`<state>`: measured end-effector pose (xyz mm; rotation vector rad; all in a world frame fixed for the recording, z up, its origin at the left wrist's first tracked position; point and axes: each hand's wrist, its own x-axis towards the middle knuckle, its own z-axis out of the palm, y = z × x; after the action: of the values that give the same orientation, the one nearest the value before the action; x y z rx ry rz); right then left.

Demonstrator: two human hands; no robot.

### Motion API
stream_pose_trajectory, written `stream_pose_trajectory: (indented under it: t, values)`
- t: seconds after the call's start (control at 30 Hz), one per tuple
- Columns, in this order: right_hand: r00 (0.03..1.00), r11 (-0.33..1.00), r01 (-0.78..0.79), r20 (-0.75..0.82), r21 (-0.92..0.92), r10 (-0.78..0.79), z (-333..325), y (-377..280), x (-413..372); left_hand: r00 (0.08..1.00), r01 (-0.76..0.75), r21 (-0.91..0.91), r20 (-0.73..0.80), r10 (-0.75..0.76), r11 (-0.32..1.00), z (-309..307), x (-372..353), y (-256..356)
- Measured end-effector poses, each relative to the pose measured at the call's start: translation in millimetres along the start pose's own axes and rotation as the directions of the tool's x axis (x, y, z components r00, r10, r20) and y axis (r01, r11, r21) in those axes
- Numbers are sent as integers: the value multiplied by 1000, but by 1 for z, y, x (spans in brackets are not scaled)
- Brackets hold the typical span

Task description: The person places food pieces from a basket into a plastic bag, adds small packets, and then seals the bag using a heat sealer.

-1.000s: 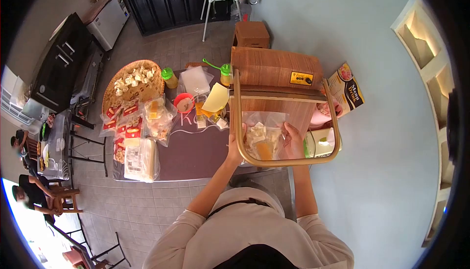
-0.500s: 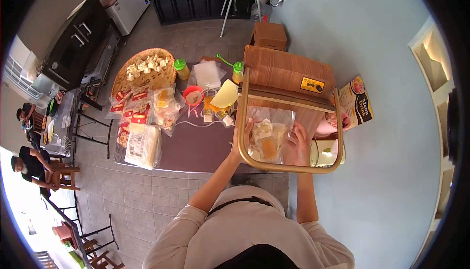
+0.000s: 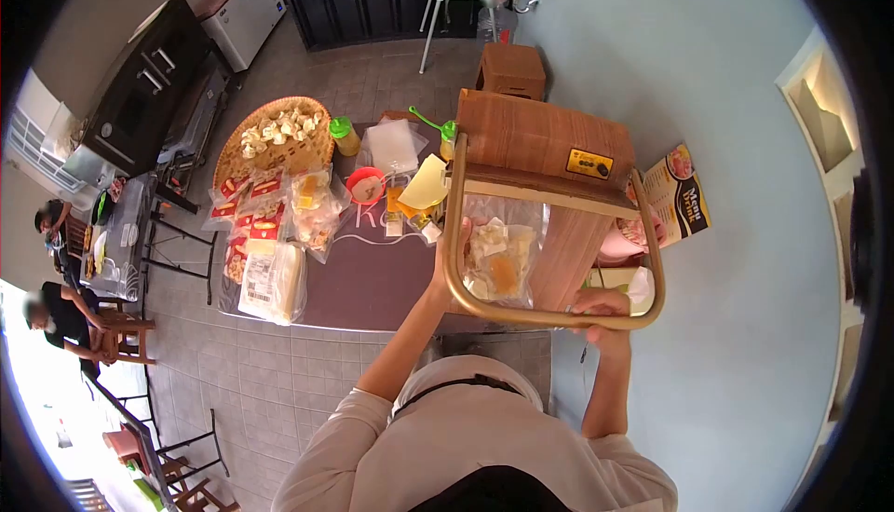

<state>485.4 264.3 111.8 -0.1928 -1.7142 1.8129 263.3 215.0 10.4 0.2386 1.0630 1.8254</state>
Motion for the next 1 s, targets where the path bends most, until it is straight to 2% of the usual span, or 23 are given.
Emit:
stream_pose_trajectory:
  t: [0.07, 0.1, 0.17, 0.23, 0.3, 0.4, 0.47, 0.57, 0.67, 0.9, 1.0]
  values:
    - [986, 992, 121, -120, 24, -117, 7, -20, 17, 998, -68, -26, -7, 68, 997, 15, -5, 9]
    - [984, 992, 124, -129, 19, -121, 9, -29, 24, 998, -63, -24, 3, 63, 998, 10, 3, 4]
    - [967, 987, 161, -199, -11, -160, 10, -45, 40, 995, -39, 40, 99, 35, 998, -8, 20, -8]
    - [956, 980, 196, -215, -29, -198, 9, -56, 57, 994, -52, 56, 98, 46, 997, -8, 22, -12]
    - [945, 974, 217, -235, -70, -228, 6, -70, 73, 987, -158, 103, 34, 155, 982, -7, 22, -16]
    - [942, 968, 247, -225, -40, -250, -2, -86, 104, 992, -83, 27, 99, 80, 996, -4, 20, -7]
    - [923, 982, 186, -340, -19, -182, -1, -98, 124, 989, -41, -29, 143, 45, 999, -3, 16, -2]
    - [923, 993, 108, -365, -50, -119, -8, -113, 153, 987, -43, -30, 152, 47, 999, -3, 14, 2]
    - [920, 984, 167, -350, -53, -175, -12, -113, 172, 979, -65, 12, 196, 61, 998, -1, 8, 8]
    - [906, 983, 160, -382, -87, -181, -6, -111, 168, 987, -47, -37, 153, 53, 998, 10, 12, 10]
    - [915, 983, 140, -364, -123, -176, -6, -111, 162, 987, -92, -26, 133, 94, 995, 13, 20, 10]
